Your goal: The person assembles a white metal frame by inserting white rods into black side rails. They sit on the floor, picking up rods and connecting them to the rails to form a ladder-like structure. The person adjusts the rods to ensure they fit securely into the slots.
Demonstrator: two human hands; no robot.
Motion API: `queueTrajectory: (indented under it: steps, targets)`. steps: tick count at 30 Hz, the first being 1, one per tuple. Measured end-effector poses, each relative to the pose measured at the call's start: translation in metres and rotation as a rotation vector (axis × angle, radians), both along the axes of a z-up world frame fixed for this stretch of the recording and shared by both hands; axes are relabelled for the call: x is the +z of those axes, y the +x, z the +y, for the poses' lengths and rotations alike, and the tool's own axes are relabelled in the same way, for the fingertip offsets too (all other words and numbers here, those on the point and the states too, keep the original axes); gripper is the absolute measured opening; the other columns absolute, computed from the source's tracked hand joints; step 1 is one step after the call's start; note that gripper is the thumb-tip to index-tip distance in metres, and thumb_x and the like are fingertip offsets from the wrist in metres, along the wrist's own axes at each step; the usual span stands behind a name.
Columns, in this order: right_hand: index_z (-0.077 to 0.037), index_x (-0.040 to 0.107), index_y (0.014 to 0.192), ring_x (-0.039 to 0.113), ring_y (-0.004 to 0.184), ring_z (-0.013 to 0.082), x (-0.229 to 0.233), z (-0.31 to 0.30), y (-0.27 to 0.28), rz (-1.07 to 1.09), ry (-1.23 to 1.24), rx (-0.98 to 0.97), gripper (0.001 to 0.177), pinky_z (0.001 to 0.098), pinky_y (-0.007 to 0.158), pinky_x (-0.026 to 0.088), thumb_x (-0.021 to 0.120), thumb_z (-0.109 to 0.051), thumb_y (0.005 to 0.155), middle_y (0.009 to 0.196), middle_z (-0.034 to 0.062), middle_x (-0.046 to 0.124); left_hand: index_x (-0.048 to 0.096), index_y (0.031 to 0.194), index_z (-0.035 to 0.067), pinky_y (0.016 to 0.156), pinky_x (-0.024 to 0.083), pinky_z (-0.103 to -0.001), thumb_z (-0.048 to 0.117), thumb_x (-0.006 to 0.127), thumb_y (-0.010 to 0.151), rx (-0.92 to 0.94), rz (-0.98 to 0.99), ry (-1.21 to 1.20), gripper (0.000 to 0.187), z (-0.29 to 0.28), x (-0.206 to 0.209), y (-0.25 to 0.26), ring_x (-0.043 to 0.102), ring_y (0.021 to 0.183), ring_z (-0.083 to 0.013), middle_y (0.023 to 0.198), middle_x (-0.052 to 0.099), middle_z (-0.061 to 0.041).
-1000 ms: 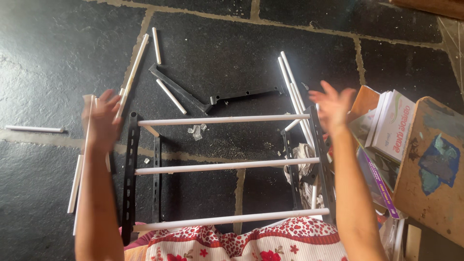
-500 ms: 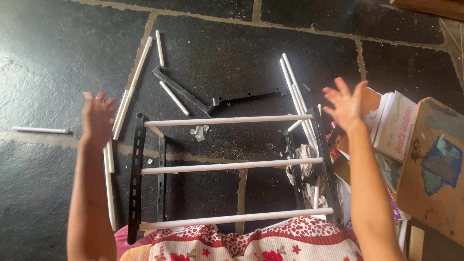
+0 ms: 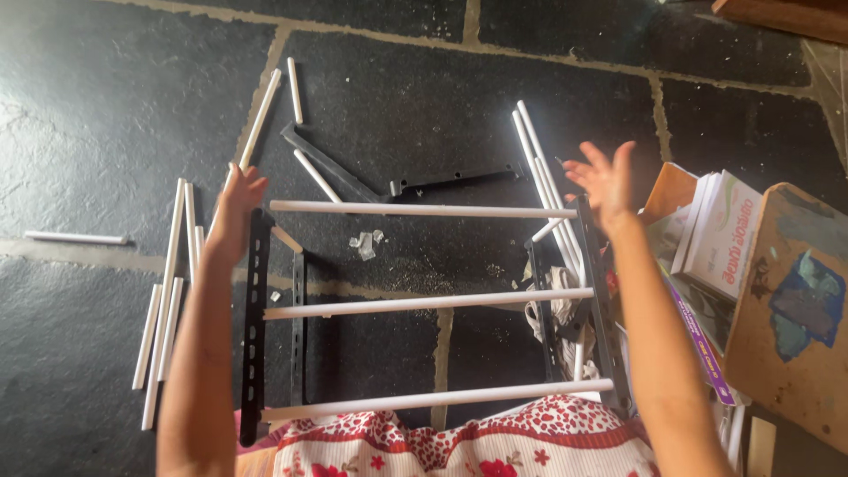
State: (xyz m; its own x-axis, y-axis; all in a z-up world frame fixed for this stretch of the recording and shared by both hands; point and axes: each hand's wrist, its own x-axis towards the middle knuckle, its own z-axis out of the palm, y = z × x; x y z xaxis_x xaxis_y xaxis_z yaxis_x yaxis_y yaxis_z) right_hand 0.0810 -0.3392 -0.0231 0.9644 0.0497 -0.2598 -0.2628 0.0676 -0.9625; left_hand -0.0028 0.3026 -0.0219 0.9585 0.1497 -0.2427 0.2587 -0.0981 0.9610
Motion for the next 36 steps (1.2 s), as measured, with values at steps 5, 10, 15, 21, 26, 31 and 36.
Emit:
queueTrajectory:
  steps: [5,10,15,21,26,31,36]
  targets:
    - [-0.018,0.053,0.15,0.06,0.123,0.0281,0.034,0.026,-0.006,0.013,-0.228,0.143,0.1,0.0478,0.1,0.044,0.026,-0.085,0.081,0.13,0.0136,0.067,0.044,0.155,0.022,0.115,0.022,-0.056,0.076,0.023,0.089,-0.128,0.028,-0.04,0.088,-0.025,0.044,-0.005,0.038,0.146,-0.0341,0.156,0.046,-0.015]
    - [-0.012,0.077,0.122,0.075,0.104,0.0211,0.054,0.065,-0.016,-0.207,-0.896,0.239,0.046,0.0369,0.095,0.057,0.071,-0.048,0.094,0.109,0.0109,0.079,0.061,0.14,0.015,0.113,0.034,-0.052,0.062,0.025,0.102,-0.09,0.003,-0.043,0.071,-0.019,0.028,-0.002,0.052,0.136,-0.0305,0.141,0.063,-0.016]
    - [-0.019,0.077,0.118,0.072,0.09,0.0173,0.095,0.154,-0.048,-0.531,-0.987,0.525,0.034,0.0348,0.079,0.058,0.074,-0.038,0.09,0.099,0.0062,0.077,0.064,0.136,0.013,0.111,0.034,-0.054,0.055,0.026,0.104,-0.121,-0.065,0.093,0.065,-0.019,0.019,-0.028,0.054,0.13,-0.0322,0.136,0.066,-0.014]
    - [-0.015,0.064,0.139,0.068,0.078,0.0213,0.09,0.32,-0.076,-1.011,-0.97,0.671,0.056,0.0384,0.068,0.055,0.073,-0.043,0.09,0.092,0.0097,0.072,0.065,0.135,0.009,0.114,0.039,-0.048,0.054,0.025,0.107,-0.116,-0.196,0.033,0.066,-0.021,-0.012,-0.027,0.061,0.129,-0.0299,0.13,0.067,-0.015]
    - [-0.027,0.065,0.138,0.064,0.061,0.0165,0.05,0.375,-0.08,-0.883,-1.015,0.637,0.04,0.0325,0.054,0.053,0.063,-0.034,0.099,0.076,0.0053,0.067,0.067,0.135,0.006,0.108,0.044,-0.042,0.052,0.029,0.11,-0.137,-0.274,-0.014,0.064,-0.015,-0.033,-0.022,0.057,0.117,-0.0293,0.125,0.072,-0.014]
    - [-0.029,0.069,0.134,0.06,0.053,0.0144,0.03,0.369,-0.079,-1.015,-0.986,0.579,0.035,0.031,0.048,0.05,0.063,-0.032,0.1,0.067,0.0026,0.063,0.066,0.133,0.009,0.106,0.045,-0.041,0.053,0.026,0.109,-0.11,-0.232,-0.034,0.064,-0.022,-0.043,-0.015,0.062,0.12,-0.024,0.12,0.073,-0.011]
    - [-0.026,0.07,0.133,0.057,0.048,0.014,0.032,0.366,-0.08,-1.055,-0.941,0.574,0.033,0.0299,0.043,0.047,0.064,-0.031,0.101,0.065,0.0016,0.063,0.067,0.13,0.009,0.108,0.044,-0.042,0.052,0.027,0.109,-0.104,-0.262,-0.033,0.063,-0.024,-0.054,-0.009,0.064,0.12,-0.0247,0.117,0.074,-0.012]
